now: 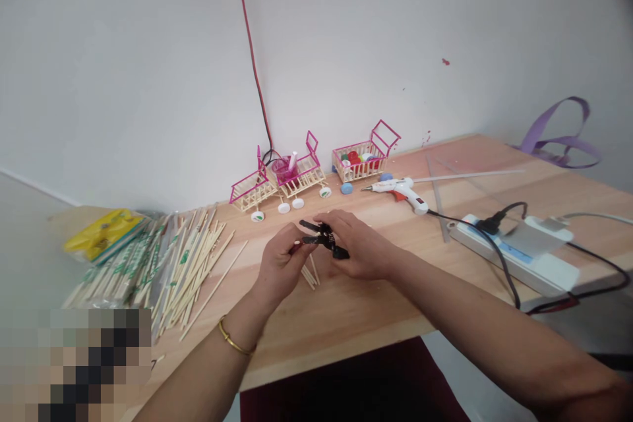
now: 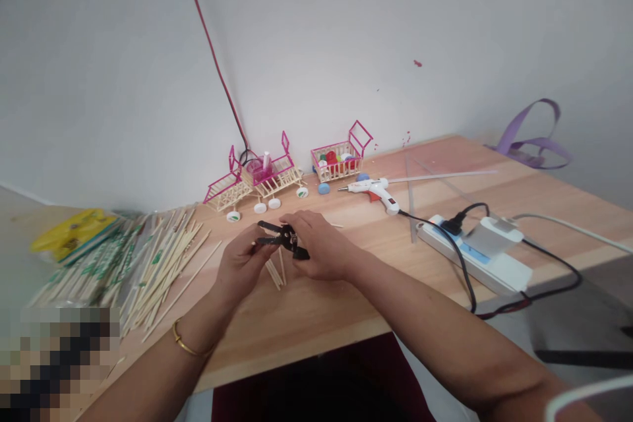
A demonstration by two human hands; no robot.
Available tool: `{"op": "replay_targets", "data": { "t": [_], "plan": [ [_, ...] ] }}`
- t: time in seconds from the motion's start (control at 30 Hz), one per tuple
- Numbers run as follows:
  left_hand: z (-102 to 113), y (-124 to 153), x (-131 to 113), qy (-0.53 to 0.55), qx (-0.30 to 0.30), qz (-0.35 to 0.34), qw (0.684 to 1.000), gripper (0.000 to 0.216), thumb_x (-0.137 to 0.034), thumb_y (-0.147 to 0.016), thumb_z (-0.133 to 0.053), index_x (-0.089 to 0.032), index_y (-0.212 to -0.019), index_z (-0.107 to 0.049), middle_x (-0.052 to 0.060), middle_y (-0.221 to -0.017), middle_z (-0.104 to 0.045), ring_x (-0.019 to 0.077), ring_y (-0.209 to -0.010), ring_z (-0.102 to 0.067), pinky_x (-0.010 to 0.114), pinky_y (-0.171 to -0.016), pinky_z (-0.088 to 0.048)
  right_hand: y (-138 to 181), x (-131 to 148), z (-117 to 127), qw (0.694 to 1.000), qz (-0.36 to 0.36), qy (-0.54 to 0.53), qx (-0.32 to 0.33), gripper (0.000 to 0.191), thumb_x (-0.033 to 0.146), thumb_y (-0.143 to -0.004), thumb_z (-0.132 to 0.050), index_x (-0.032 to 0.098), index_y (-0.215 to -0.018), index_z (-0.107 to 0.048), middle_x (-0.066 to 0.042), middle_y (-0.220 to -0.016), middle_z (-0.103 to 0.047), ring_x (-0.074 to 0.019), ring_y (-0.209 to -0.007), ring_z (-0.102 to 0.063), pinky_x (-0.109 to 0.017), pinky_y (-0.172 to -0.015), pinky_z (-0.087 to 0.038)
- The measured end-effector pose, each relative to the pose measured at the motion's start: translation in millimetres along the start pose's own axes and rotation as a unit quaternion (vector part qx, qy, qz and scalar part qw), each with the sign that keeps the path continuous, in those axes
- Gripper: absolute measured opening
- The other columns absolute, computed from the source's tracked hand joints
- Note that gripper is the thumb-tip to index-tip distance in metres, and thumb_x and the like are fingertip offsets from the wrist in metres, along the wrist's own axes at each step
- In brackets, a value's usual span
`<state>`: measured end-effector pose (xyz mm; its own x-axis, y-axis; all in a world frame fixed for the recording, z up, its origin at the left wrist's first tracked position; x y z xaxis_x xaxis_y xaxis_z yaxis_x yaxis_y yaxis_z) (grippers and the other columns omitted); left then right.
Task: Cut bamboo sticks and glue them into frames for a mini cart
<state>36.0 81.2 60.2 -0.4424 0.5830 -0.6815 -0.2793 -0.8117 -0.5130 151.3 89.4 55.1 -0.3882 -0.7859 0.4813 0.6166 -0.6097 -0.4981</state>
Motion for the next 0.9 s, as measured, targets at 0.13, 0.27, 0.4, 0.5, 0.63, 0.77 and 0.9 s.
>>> {"op": "replay_targets", "data": {
  "t": [0.13, 0.27, 0.4, 0.5, 0.63, 0.77, 0.9],
  "plan": [
    [0.7, 0.2, -1.6, -0.004, -0.002, -0.002, 1.000, 0.007, -0.021, -0.087, -0.058, -0.019, -0.083, -0.063, -0.001, -0.074, -0.058, 0.0113, -0.067, -0.052, 0.022, -0.061, -0.040, 0.9, -0.6, -1.6, 1.000, -0.005, 0.004, 0.006, 0.066, 0.011, -0.064, -0.056, 0.014, -0.128, -0.041, -0.017, -0.120, -0.056, -0.0298, -0.114, -0.050, -0.049, -0.098, -0.041],
    [1.4, 0.6, -2.1, -0.010, -0.009, -0.002, 1.000, 0.010, -0.022, -0.087, -0.059, -0.018, -0.078, -0.061, -0.001, -0.070, -0.055, 0.0113, -0.065, -0.050, 0.022, -0.060, -0.039, 1.3, 0.4, -2.2, 1.000, -0.007, 0.003, 0.005, 0.061, 0.011, -0.066, -0.056, 0.014, -0.125, -0.043, -0.016, -0.119, -0.056, -0.0285, -0.112, -0.051, -0.046, -0.096, -0.042],
    [0.2, 0.9, -0.2, -0.014, -0.008, 0.006, 1.000, 0.011, -0.023, -0.087, -0.058, -0.018, -0.079, -0.062, 0.000, -0.072, -0.057, 0.0124, -0.066, -0.051, 0.024, -0.062, -0.040, 0.9, 1.6, -1.8, 1.000, -0.009, 0.017, 0.006, 0.056, 0.011, -0.065, -0.056, 0.013, -0.121, -0.045, -0.015, -0.111, -0.057, -0.0280, -0.104, -0.053, -0.045, -0.091, -0.045],
    [0.2, 1.1, -0.7, -0.008, -0.011, -0.002, 1.000, 0.011, -0.023, -0.087, -0.057, -0.018, -0.080, -0.063, 0.000, -0.072, -0.057, 0.0122, -0.066, -0.051, 0.023, -0.062, -0.040, 0.8, 0.6, -1.7, 0.999, -0.010, 0.030, 0.003, 0.055, 0.012, -0.065, -0.055, 0.010, -0.120, -0.046, -0.017, -0.110, -0.058, -0.0285, -0.103, -0.053, -0.044, -0.091, -0.046],
    [-0.4, 0.4, 0.1, -0.004, -0.005, -0.012, 1.000, 0.009, -0.022, -0.089, -0.056, -0.018, -0.085, -0.063, 0.001, -0.077, -0.060, 0.0125, -0.071, -0.055, 0.023, -0.065, -0.042, 0.2, -0.2, -1.7, 0.999, 0.004, 0.037, -0.011, 0.060, 0.012, -0.066, -0.055, 0.008, -0.125, -0.044, -0.019, -0.115, -0.057, -0.0294, -0.107, -0.052, -0.046, -0.094, -0.044],
    [-2.3, -0.7, 0.9, -0.001, 0.011, -0.019, 1.000, 0.010, -0.022, -0.089, -0.056, -0.018, -0.090, -0.065, 0.003, -0.083, -0.064, 0.0140, -0.078, -0.058, 0.025, -0.070, -0.044, -0.1, -2.0, -2.8, 0.999, 0.007, 0.037, -0.011, 0.063, 0.012, -0.065, -0.056, 0.008, -0.127, -0.044, -0.018, -0.115, -0.056, -0.0294, -0.108, -0.051, -0.046, -0.095, -0.043],
    [-3.3, -0.4, 3.3, 0.015, 0.020, -0.013, 1.000, 0.011, -0.022, -0.089, -0.057, -0.019, -0.093, -0.066, 0.003, -0.087, -0.066, 0.0147, -0.081, -0.060, 0.026, -0.074, -0.045, 0.9, -2.8, -3.8, 0.999, 0.006, 0.033, 0.001, 0.063, 0.013, -0.065, -0.056, 0.007, -0.126, -0.044, -0.019, -0.117, -0.056, -0.0293, -0.110, -0.050, -0.045, -0.098, -0.041]
  ]
}}
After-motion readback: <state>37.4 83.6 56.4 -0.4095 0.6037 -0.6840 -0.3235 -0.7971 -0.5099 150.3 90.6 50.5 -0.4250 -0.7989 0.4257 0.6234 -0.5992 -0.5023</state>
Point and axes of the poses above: each hand's wrist, its own y-axis away from the middle knuckle, its own z-axis out of the back of the hand, x = y × z, the point moved 9 cm from there along -y, towards the middle knuckle
